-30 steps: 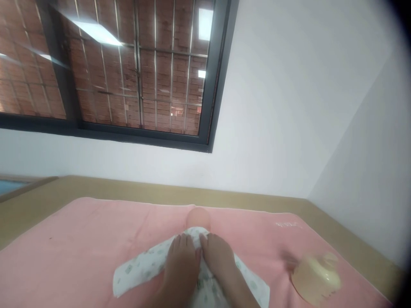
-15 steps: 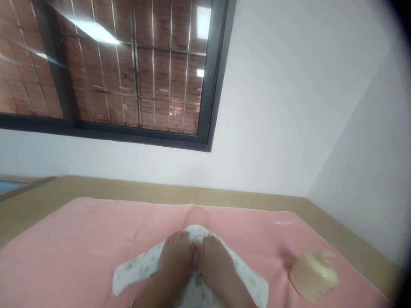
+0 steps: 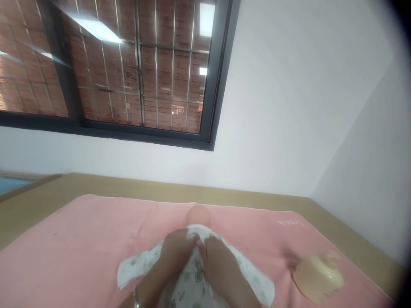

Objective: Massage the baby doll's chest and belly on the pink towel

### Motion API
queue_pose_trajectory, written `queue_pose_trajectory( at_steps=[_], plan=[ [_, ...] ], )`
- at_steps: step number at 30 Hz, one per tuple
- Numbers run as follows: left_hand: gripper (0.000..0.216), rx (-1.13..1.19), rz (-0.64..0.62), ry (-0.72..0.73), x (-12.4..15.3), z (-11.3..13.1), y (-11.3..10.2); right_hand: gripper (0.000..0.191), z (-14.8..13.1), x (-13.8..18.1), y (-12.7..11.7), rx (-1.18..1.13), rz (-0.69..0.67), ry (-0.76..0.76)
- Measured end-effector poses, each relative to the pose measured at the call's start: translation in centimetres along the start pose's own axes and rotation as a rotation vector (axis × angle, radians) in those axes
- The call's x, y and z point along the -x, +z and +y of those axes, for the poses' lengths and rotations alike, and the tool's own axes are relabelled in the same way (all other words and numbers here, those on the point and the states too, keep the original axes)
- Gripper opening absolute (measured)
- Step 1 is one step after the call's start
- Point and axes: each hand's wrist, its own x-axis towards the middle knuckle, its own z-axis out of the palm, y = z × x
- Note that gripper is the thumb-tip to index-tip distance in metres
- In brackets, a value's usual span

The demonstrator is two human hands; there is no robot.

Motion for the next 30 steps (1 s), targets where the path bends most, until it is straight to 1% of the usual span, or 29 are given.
queue_pose_trajectory(
  at_steps=[2, 4, 6, 7, 9, 12, 15, 17, 19, 22, 24, 25, 27, 29, 30],
  plan=[
    [0.029, -0.144, 0.038, 0.043, 0.6, 1.3, 0.1, 0.05, 0.7, -1.2, 1.0, 0.057, 0.021, 0.008],
    [0.033, -0.21, 0.092, 0.032, 1.3, 2.7, 0.3, 0.051, 1.4, -2.5, 1.9, 0.105, 0.02, 0.065],
    [0.034, -0.191, 0.158, 0.02, 1.7, 3.5, 0.6, 0.055, 2.0, -3.2, 2.3, 0.11, 0.005, 0.13],
    [0.033, -0.158, 0.196, 0.006, 1.7, 3.5, 0.7, 0.056, 2.0, -3.2, 2.2, 0.107, -0.005, 0.138],
    [0.031, -0.079, 0.245, -0.038, 1.4, 2.9, 0.8, 0.053, 1.9, -2.5, 1.6, 0.11, -0.012, 0.102],
    [0.032, 0.013, 0.209, -0.076, 0.7, 1.5, 0.7, 0.048, 1.2, -0.9, 0.4, 0.117, -0.016, 0.007],
    [0.032, 0.004, 0.156, -0.064, 0.3, 1.0, 0.4, 0.049, 1.0, -0.3, 0.2, 0.096, -0.008, -0.044],
    [0.031, -0.066, 0.14, 0.006, 0.5, 1.5, 0.2, 0.051, 1.3, -1.0, 0.7, 0.105, 0.007, -0.015],
    [0.032, -0.128, 0.122, 0.058, 1.0, 2.4, 0.1, 0.057, 1.8, -2.1, 1.2, 0.129, -0.005, 0.069],
    [0.033, -0.136, 0.136, 0.03, 1.6, 3.4, 0.1, 0.067, 2.5, -3.4, 1.5, 0.116, -0.071, 0.168],
    [0.033, -0.126, 0.163, 0.031, 1.6, 3.3, 0.2, 0.067, 2.4, -3.2, 1.1, 0.114, -0.087, 0.167],
    [0.034, -0.128, 0.177, 0.042, 1.5, 3.0, 0.2, 0.065, 2.2, -2.8, 0.8, 0.132, -0.081, 0.15],
    [0.037, -0.165, 0.17, 0.065, 1.1, 2.1, 0.2, 0.059, 1.4, -1.7, 0.0, 0.186, -0.068, 0.064],
    [0.036, -0.231, 0.106, 0.096, 0.7, 1.3, 0.1, 0.055, 0.6, -0.6, -0.7, 0.209, -0.056, -0.019],
    [0.035, -0.259, 0.07, 0.11, 0.6, 1.1, 0.0, 0.055, 0.3, -0.2, -0.9, 0.206, -0.053, -0.038]
  ],
)
